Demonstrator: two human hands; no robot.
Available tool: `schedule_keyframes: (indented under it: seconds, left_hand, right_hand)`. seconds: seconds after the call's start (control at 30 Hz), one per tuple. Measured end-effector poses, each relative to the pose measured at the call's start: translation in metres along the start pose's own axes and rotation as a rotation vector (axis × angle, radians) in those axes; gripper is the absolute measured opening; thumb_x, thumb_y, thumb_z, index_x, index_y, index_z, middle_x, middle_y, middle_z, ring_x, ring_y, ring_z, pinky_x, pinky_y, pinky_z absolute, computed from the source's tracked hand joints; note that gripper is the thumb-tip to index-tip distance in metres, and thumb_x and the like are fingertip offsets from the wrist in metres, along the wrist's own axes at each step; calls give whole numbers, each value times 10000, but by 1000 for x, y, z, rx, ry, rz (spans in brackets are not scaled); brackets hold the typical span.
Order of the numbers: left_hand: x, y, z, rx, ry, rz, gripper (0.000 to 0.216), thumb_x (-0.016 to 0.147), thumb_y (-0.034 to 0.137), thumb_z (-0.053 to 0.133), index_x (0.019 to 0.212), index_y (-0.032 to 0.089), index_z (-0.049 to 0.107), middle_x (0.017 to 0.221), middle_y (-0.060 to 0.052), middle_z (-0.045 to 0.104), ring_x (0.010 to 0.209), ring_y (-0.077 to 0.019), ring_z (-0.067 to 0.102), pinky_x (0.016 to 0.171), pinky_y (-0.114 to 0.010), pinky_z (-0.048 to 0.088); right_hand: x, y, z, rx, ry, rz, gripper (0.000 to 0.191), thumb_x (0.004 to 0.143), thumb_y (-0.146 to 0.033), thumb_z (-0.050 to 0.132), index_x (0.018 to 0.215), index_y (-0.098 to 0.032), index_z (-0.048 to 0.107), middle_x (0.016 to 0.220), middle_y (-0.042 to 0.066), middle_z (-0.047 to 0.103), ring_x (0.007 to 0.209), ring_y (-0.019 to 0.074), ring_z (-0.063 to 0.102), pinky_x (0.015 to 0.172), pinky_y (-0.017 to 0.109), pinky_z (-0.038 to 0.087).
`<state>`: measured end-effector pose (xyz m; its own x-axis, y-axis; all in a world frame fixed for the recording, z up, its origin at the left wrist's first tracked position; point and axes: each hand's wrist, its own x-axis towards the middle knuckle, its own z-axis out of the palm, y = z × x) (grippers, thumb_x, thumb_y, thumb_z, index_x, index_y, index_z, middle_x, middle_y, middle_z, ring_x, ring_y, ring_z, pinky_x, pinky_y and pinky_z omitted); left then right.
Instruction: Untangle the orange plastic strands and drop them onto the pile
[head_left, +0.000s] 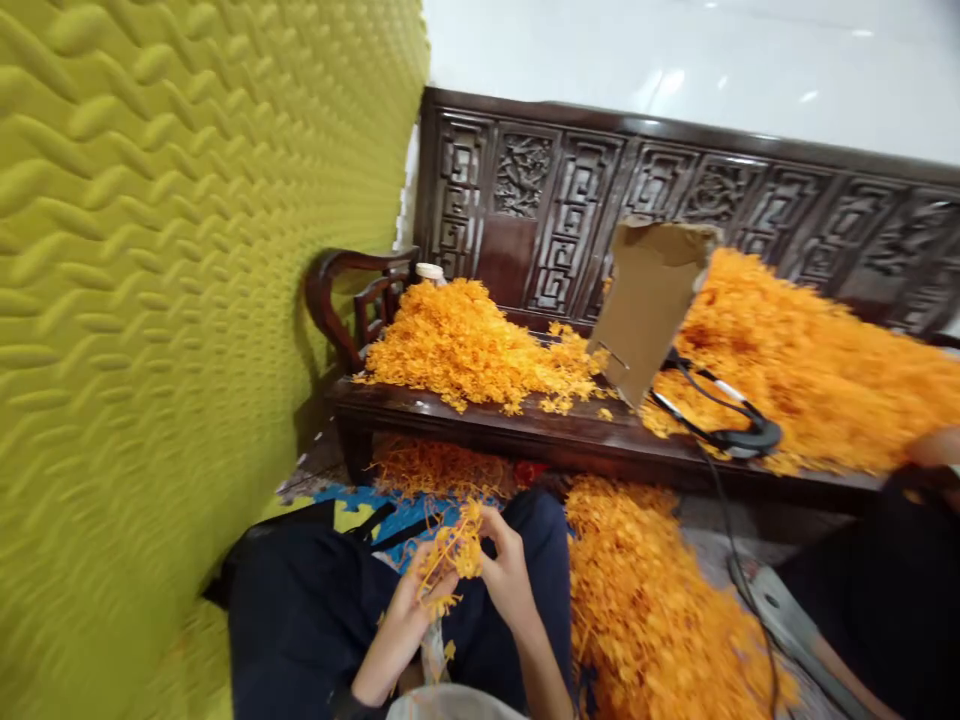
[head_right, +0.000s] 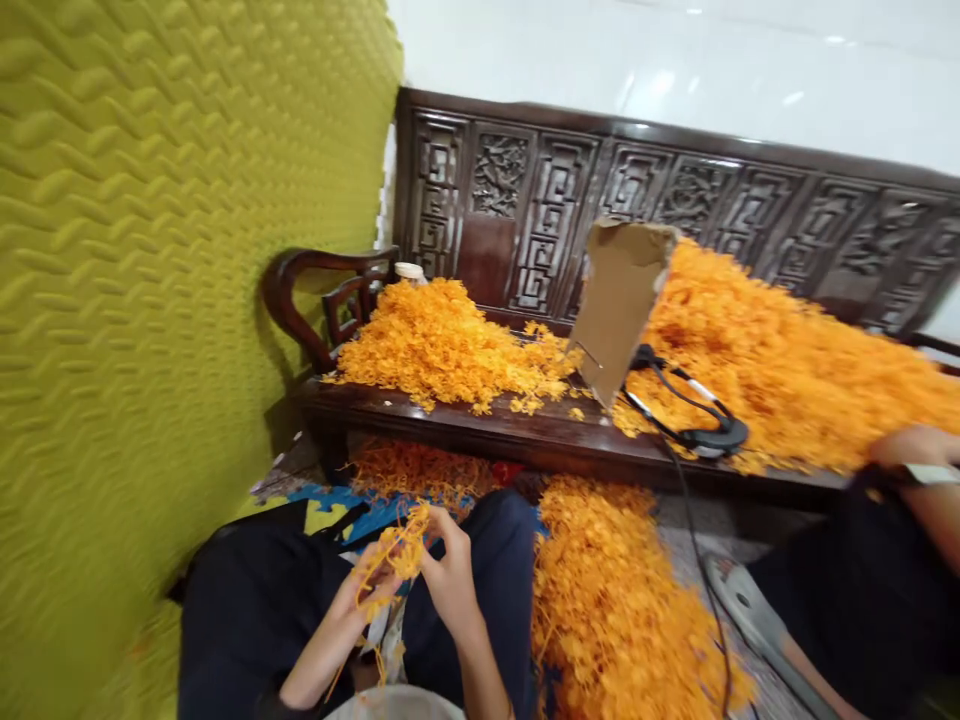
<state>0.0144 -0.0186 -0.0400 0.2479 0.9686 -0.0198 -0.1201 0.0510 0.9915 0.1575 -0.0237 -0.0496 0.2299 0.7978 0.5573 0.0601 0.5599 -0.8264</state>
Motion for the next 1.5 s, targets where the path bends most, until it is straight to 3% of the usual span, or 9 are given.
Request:
schedule_keyframes:
  seconds: [0.13,0.23,0.37,0.47,0.7,0.93,1.13,1.3,1.5]
  left_hand:
    - [0,1,-2,33,-159,121,784,610,331,798,1277,181,415,1313,-120,498,1195,-225,487,1006,-273,377]
    - [0,10,-5,19,-243,59,861,585,322,811,1310,190,365,1255,-111,551,1111,-208,554,973,-257,410]
    - [5,20,-8,124,-73,-83,672,423,323,862,1011,117,609,1111,-112,630,1068,-257,567,912,-254,448]
    - [8,23,-8,107,38,-65,547,359,339,869,821,126,667,955,-71,669,1009,-238,576,879,-224,451]
    - [4,20,-5,-9,-28,-32,521,558,492,799,859,100,633,662,-20,600,528,-71,455,467,-154,355]
    - [0,20,0,38,-75,-49,566,564,541,771,863,104,571,656,-37,609,451,-102,482,432,-213,359]
    - [-4,26,13,48,-67,-83,641,447,556,807,822,112,537,556,-15,570,400,-110,459,424,-232,380]
    - [-9,29,23,107,-158,-103,673,615,705,640,907,109,529,490,-3,515,349,-78,374,362,-189,276]
    - [-12,25,26,111,-260,-103,626,679,677,617,1010,151,548,507,64,341,370,-42,297,361,-156,219]
  right_hand:
    - [-3,-8,-5,-29,14,12,50,760,-159,534,766,-151,583,718,7,563,671,129,492,637,237,384]
    - [-6,-13,-1,-87,-42,-1,64,720,-113,540,694,-153,583,654,-10,521,614,110,443,587,222,339]
    - [-5,-14,7,-128,-158,-58,168,701,-97,499,544,-154,484,592,-18,479,567,99,433,575,224,311]
    - [-3,-12,12,-119,-107,-64,186,716,-128,503,537,-155,458,563,-20,453,548,96,410,556,230,285]
    - [0,-11,20,42,90,26,136,691,-158,548,564,-153,502,575,-19,433,581,100,393,549,229,284]
    - [3,-17,3,254,166,121,143,762,-294,611,781,-156,576,708,5,530,613,99,469,594,230,382]
    - [-2,-32,-12,127,-160,18,465,744,-296,693,1184,-205,575,1078,59,596,897,146,558,736,252,430]
    - [0,-39,-14,200,84,117,194,734,-339,703,825,-169,688,830,34,661,724,136,586,649,243,450]
    - [5,-46,-25,156,224,90,163,768,-326,666,811,-171,686,811,42,670,705,142,596,619,238,456]
